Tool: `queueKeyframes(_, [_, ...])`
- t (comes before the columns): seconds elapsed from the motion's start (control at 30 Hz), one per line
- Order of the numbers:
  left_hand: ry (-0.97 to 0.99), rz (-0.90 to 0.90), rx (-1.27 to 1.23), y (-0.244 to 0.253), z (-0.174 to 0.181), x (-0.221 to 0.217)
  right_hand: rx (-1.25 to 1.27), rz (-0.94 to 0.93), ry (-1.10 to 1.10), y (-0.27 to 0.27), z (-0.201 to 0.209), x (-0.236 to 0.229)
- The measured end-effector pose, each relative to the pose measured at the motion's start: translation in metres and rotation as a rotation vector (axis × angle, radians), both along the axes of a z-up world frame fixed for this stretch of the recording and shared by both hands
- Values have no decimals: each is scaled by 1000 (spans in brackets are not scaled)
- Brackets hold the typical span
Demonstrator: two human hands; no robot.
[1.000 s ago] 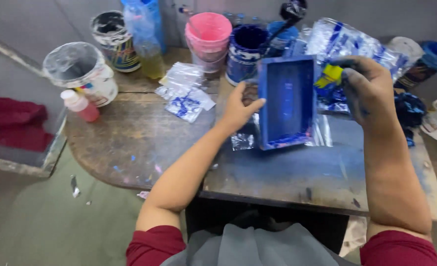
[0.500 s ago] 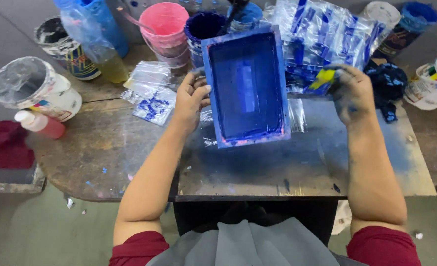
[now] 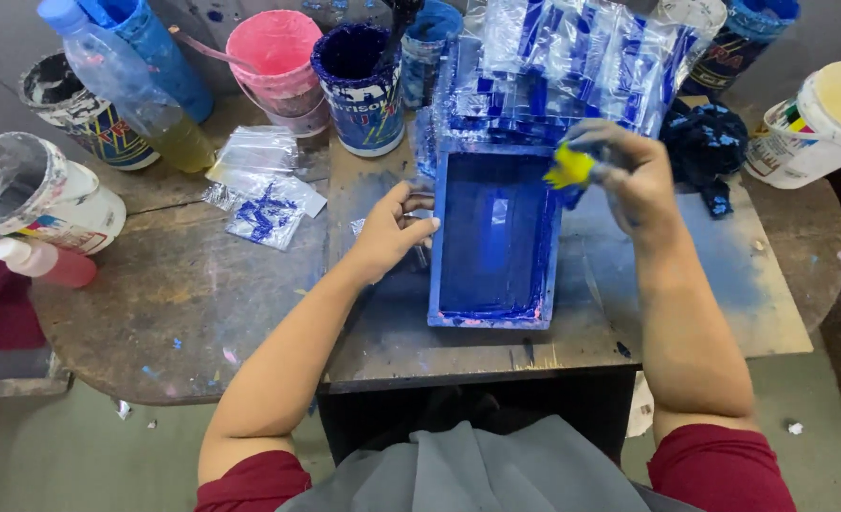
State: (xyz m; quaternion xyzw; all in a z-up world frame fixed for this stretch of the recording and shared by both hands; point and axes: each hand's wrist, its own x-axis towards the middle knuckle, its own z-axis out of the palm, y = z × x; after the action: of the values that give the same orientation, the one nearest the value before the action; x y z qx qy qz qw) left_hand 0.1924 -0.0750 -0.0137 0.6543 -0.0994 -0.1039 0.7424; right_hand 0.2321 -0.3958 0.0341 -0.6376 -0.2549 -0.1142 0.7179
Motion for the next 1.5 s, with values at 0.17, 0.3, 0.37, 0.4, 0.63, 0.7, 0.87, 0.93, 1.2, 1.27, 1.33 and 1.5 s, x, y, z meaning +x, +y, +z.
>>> queueKeyframes(0.17, [-59,-8,54,2,-6,2,-255,29,-144,-4,-15,10])
queueKeyframes(0.3, [-269,47,250,3,5,-4,-261,72,-99,-6,-15,11])
queueKeyframes(0.37, [-319,62,331,5,6,-1,-239,83,-76,-4,-16,10])
queueKeyframes(0.4, [-371,76,411,6,7,0,-218,92,-54,-3,-16,10])
queueKeyframes(0.63, [-525,51,569,20,4,3,-122,133,1,-6,-33,22])
queueKeyframes(0.7, [-540,0,618,24,5,7,-78,143,38,-8,-39,29])
queueKeyframes(0.87, [-595,-17,983,38,8,10,-10,154,87,-13,-48,34])
queueKeyframes(0.93, [-608,-39,1123,42,19,9,-2,139,101,-10,-45,31])
queueKeyframes(1.2, [-531,-104,1262,55,15,21,-37,104,103,-10,-44,29])
queueKeyframes(1.27, [-537,-134,1274,68,13,26,-99,103,136,-11,-35,23])
queueKeyframes(1.33, [-547,-167,1283,81,15,29,-162,97,168,-12,-30,20])
queueKeyframes(1.5, [-588,16,892,107,35,21,-185,83,180,-13,-30,20])
